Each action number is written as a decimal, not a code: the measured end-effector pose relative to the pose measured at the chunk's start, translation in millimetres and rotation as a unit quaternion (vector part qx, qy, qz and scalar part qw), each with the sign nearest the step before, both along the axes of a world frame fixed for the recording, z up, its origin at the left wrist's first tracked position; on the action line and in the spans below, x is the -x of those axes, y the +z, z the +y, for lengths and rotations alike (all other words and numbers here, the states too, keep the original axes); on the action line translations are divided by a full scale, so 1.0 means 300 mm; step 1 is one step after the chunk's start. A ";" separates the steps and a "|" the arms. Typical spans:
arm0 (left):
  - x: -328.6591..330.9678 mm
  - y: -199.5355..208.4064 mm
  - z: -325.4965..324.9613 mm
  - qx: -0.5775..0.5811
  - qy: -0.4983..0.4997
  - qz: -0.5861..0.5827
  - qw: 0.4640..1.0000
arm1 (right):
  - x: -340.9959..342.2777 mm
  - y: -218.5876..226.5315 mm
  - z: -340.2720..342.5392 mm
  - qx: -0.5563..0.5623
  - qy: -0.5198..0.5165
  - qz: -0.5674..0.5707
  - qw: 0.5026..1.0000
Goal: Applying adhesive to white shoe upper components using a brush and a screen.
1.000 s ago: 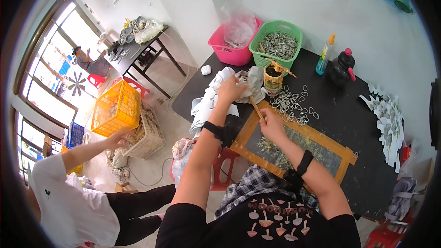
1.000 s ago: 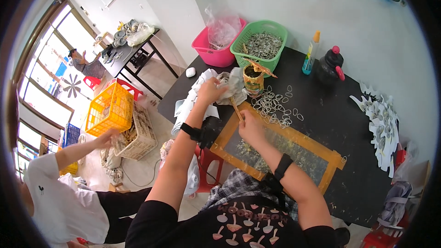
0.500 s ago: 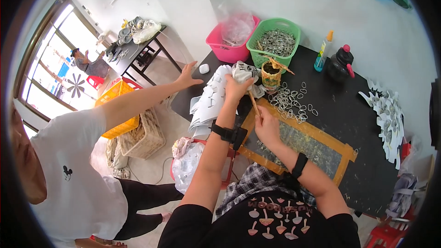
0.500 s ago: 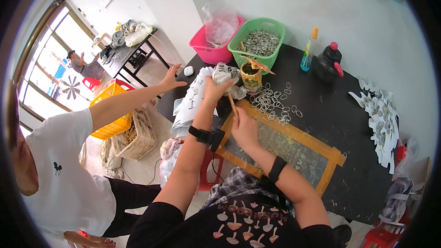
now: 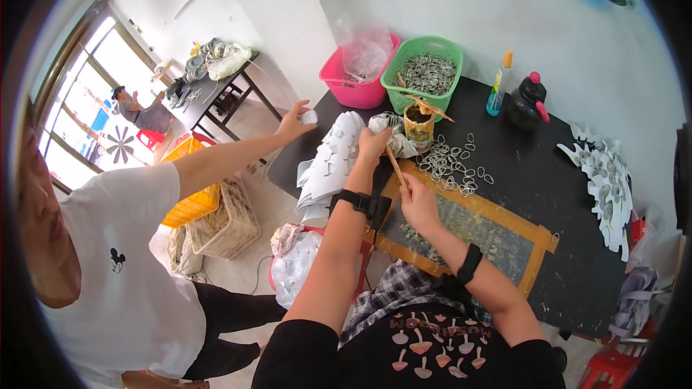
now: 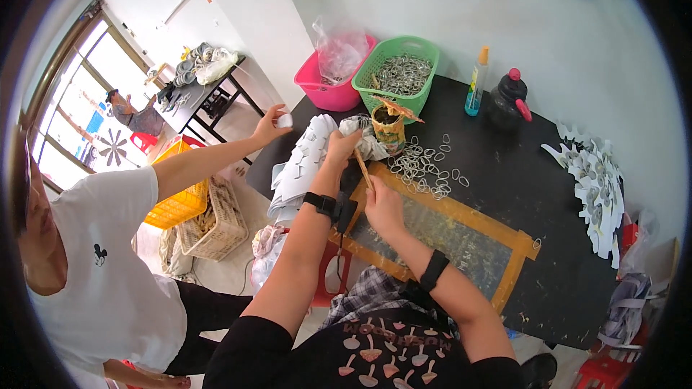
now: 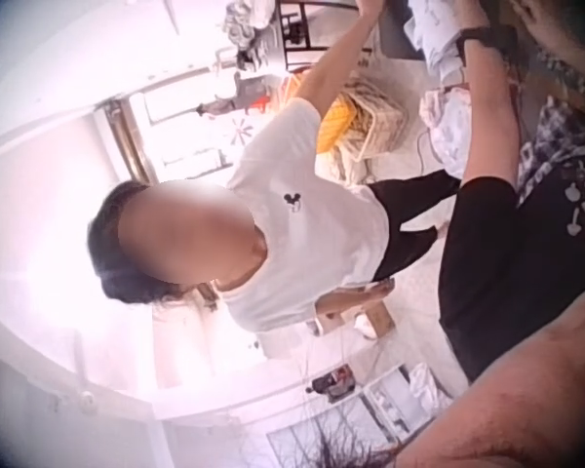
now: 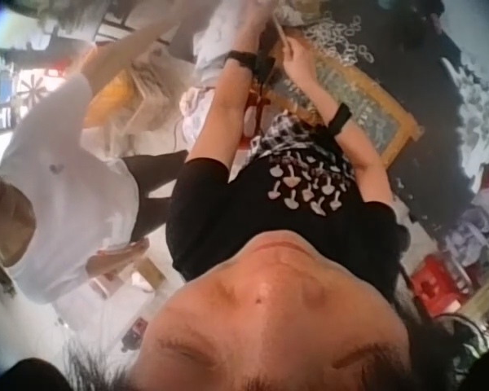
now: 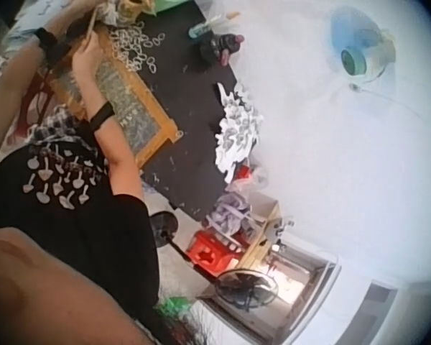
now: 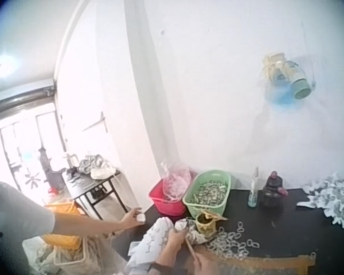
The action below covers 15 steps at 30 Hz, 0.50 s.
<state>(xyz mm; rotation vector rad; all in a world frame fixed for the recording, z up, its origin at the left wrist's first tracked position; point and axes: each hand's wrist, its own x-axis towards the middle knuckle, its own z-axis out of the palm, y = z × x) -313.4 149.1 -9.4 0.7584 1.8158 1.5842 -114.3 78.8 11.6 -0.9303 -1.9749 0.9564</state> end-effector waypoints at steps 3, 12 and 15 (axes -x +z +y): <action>-0.019 0.023 0.003 -0.002 0.016 -0.016 1.000 | -0.016 -0.001 0.002 -0.012 0.000 -0.017 1.000; 0.005 0.003 0.024 0.029 0.014 0.080 0.996 | -0.077 0.015 -0.025 0.014 0.007 -0.015 1.000; 0.010 -0.002 0.030 0.026 0.012 0.042 0.999 | -0.111 0.033 -0.038 0.004 0.008 -0.021 1.000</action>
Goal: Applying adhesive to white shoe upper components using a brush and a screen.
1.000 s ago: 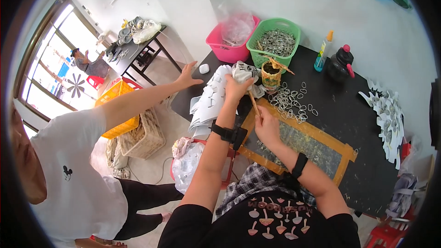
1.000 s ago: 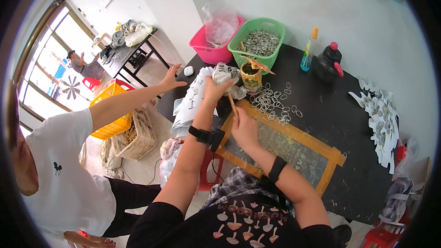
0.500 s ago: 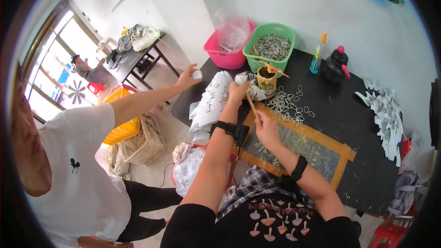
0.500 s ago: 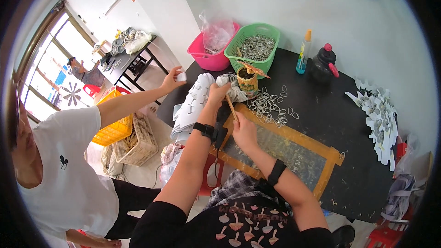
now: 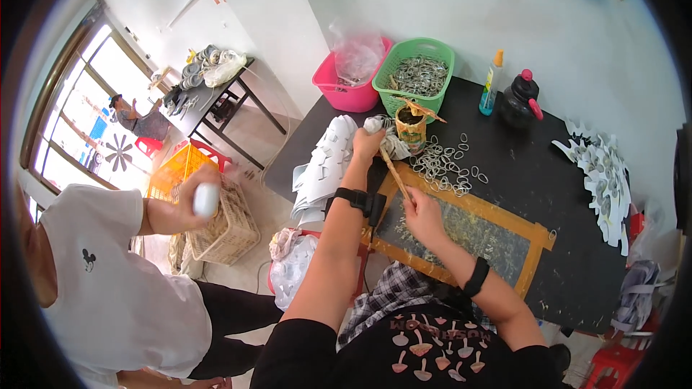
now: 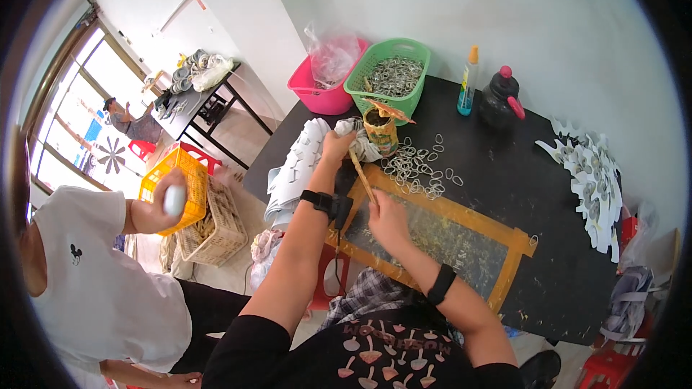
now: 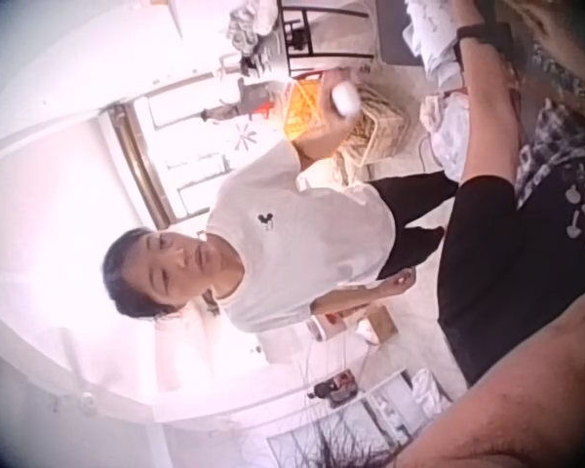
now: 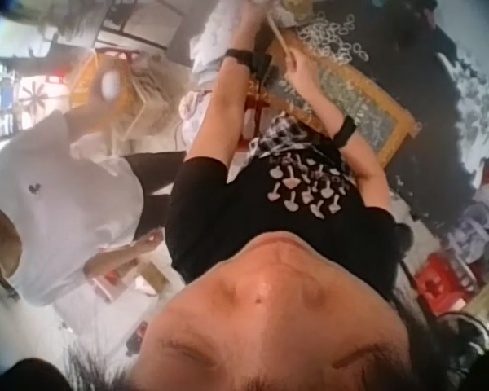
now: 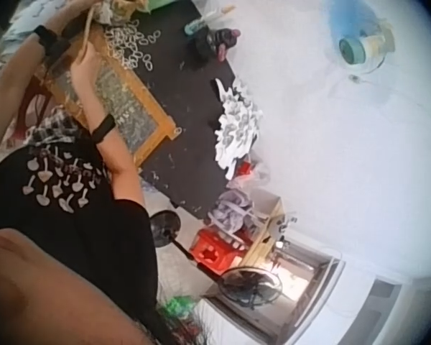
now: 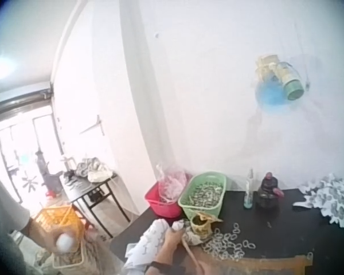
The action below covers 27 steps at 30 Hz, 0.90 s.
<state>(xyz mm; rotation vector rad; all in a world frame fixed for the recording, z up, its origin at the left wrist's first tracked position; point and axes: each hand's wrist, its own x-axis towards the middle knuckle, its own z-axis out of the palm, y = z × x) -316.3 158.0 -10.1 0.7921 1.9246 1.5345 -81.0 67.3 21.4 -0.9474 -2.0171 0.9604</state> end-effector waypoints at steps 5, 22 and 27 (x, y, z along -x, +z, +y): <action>-0.004 0.043 -0.027 -0.034 -0.030 -0.068 0.997 | -0.085 0.023 -0.045 0.096 0.027 -0.013 0.995; -0.014 0.182 -0.187 -0.062 -0.116 -0.283 0.950 | -0.080 0.103 -0.020 0.441 0.144 0.198 0.863; -0.054 0.187 -0.252 -0.098 -0.133 -0.261 0.951 | -0.013 0.087 -0.008 0.438 0.164 0.198 0.862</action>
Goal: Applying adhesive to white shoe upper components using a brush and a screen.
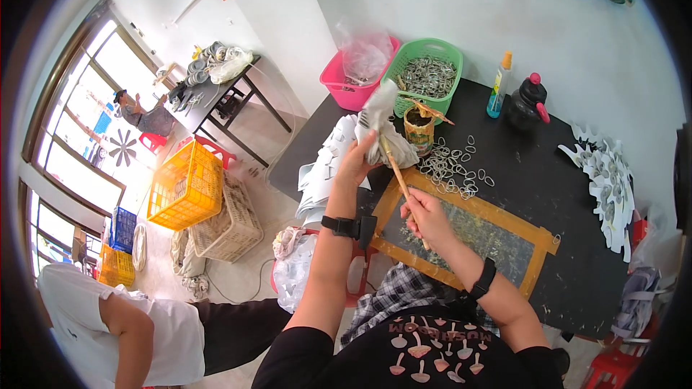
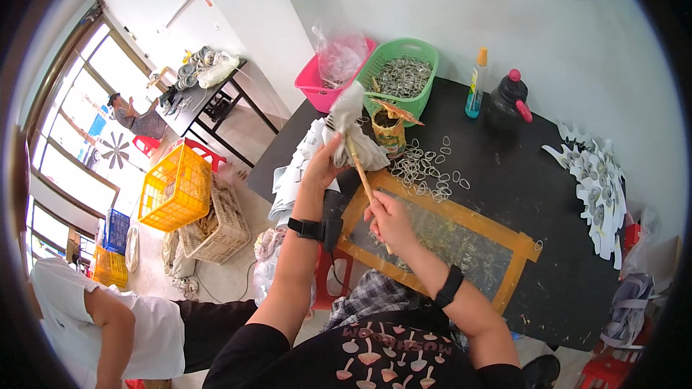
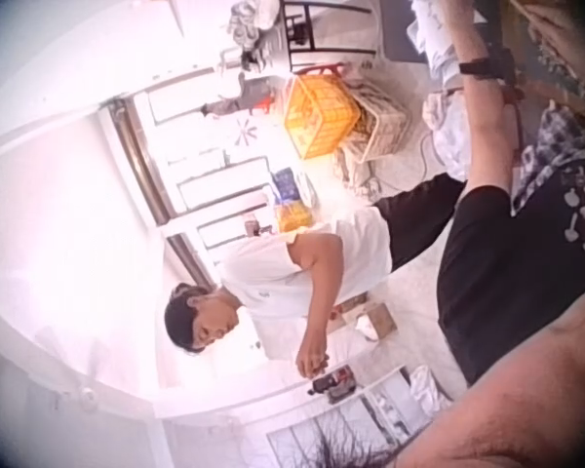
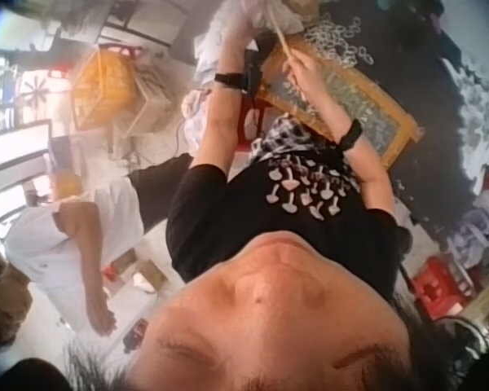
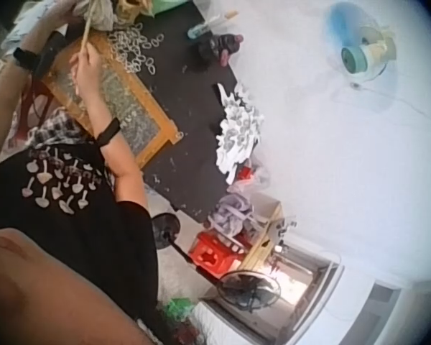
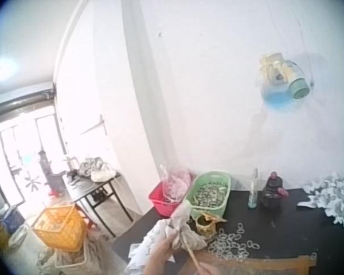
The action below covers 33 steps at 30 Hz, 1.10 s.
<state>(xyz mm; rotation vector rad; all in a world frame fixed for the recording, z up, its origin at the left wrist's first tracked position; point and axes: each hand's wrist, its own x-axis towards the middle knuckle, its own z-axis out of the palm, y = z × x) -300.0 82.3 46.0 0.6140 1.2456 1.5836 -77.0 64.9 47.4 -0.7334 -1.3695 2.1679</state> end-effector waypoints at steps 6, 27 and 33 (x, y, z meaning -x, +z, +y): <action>-0.015 -0.022 0.023 -0.098 0.056 -0.021 0.993 | 0.012 -0.013 -0.031 0.002 -0.005 -0.015 1.000; 0.116 -0.059 0.070 -0.063 0.134 -0.003 0.989 | -0.161 0.002 -0.077 -0.018 -0.051 -0.006 0.999; 0.006 -0.019 0.004 -0.085 0.075 -0.092 0.989 | -0.103 0.031 -0.013 -0.008 -0.042 -0.015 0.999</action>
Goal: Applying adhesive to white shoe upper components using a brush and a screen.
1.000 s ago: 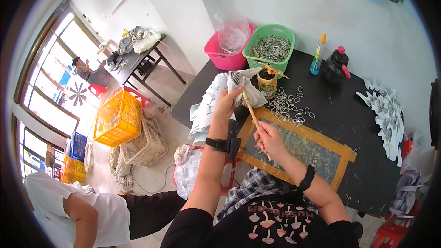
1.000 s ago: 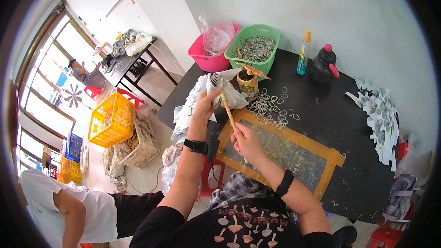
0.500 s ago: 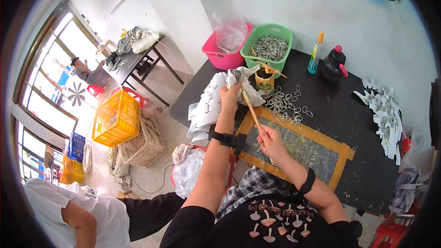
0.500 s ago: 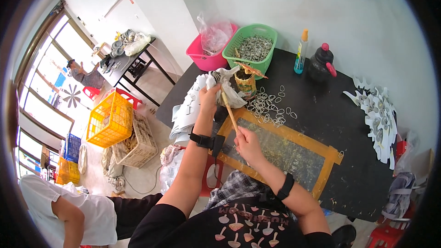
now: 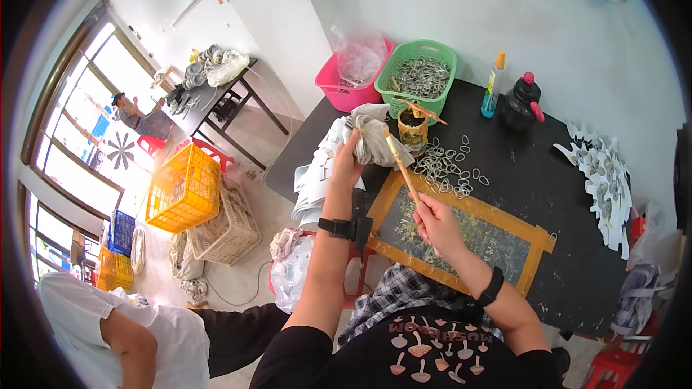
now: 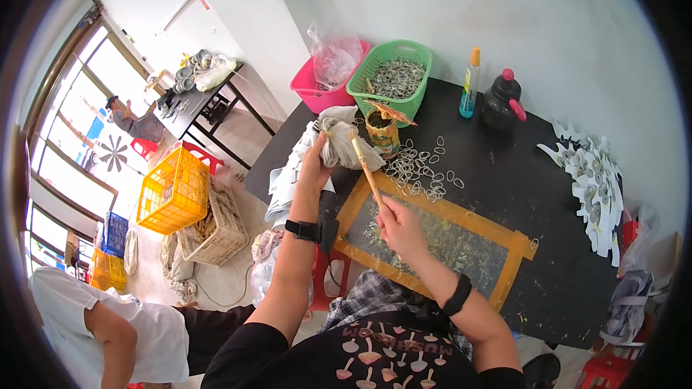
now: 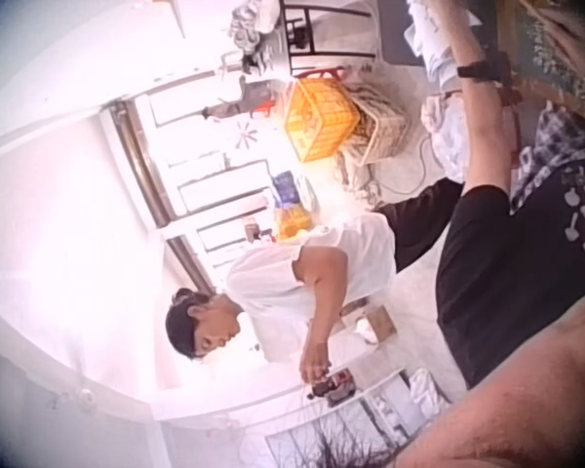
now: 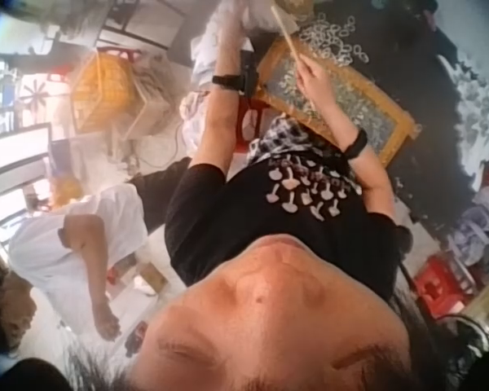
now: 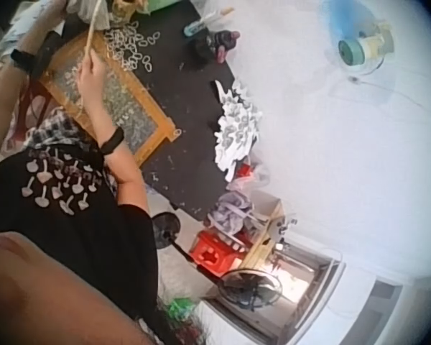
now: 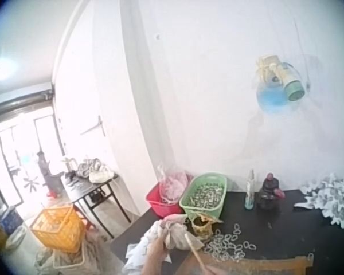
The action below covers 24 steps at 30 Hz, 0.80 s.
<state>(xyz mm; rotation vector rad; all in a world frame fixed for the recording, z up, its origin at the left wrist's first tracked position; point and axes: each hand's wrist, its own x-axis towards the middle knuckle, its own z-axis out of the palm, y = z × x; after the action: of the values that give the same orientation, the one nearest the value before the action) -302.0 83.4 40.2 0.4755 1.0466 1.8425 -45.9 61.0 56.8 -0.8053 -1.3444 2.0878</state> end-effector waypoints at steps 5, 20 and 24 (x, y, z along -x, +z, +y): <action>-0.037 0.015 -0.030 -0.060 -0.030 -0.008 0.998 | 0.076 -0.025 0.028 -0.056 -0.007 -0.015 0.998; -0.079 0.027 -0.048 -0.061 0.011 0.079 0.995 | 0.134 0.029 0.014 -0.264 -0.119 0.005 0.957; -0.101 0.011 -0.063 0.000 0.034 0.125 0.992 | 0.178 0.099 0.046 -0.323 -0.123 -0.007 0.938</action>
<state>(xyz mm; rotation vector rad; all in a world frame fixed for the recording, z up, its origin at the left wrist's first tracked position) -271.7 64.3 43.6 0.6921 1.2426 1.8757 -99.3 74.7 86.4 -0.6505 -1.6963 1.3173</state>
